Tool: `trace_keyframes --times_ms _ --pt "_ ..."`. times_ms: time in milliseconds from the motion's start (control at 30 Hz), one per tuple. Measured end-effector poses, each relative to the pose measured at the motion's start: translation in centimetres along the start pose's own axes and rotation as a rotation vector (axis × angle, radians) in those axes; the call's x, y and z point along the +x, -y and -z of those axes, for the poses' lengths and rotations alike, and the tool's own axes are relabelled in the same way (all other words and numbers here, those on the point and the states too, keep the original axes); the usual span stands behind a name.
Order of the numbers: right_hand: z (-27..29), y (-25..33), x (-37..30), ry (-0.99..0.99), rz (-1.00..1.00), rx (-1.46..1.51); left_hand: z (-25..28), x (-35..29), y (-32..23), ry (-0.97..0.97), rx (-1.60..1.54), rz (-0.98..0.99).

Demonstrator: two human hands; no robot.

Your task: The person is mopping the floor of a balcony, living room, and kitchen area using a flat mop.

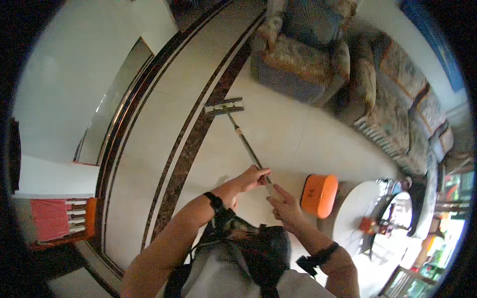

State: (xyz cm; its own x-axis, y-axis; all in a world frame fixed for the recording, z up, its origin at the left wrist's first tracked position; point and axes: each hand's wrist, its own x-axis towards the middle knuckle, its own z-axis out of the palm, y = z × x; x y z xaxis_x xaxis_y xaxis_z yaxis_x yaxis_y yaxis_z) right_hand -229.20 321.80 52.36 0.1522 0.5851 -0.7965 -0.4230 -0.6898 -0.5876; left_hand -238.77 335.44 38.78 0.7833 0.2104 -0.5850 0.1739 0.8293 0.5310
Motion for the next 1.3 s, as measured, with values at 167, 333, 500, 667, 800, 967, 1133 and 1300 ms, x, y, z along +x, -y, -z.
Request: trace_keyframes --times_ms 167,333,500,667,800,967,1133,1300 --pt "-4.4 12.1 9.0 0.158 -0.035 0.351 3.1 2.0 -15.9 -0.06 0.192 0.065" --pt "-11.5 21.7 18.3 0.154 0.044 0.47 11.4 7.2 -26.9 -0.075 0.152 -0.024" --pt "-17.2 32.5 28.4 0.154 0.043 0.43 20.1 12.4 -39.6 -0.038 0.357 -0.124" --pt "-24.9 46.4 36.8 0.103 0.065 0.367 24.5 14.8 -56.2 -0.217 0.181 0.074" --pt "-29.0 56.3 42.6 0.129 0.101 0.361 30.3 18.2 -67.2 -0.128 0.143 0.08" --pt "-32.9 65.7 52.1 0.038 0.131 0.189 39.4 25.6 -76.2 -0.1 0.185 -0.076" --pt "-35.3 75.4 62.4 -0.038 0.154 0.12 41.9 31.6 -88.8 -0.06 0.12 -0.104" --pt "-36.7 90.9 69.0 -0.119 0.063 0.227 44.8 39.1 -103.2 -0.109 -0.002 0.094"
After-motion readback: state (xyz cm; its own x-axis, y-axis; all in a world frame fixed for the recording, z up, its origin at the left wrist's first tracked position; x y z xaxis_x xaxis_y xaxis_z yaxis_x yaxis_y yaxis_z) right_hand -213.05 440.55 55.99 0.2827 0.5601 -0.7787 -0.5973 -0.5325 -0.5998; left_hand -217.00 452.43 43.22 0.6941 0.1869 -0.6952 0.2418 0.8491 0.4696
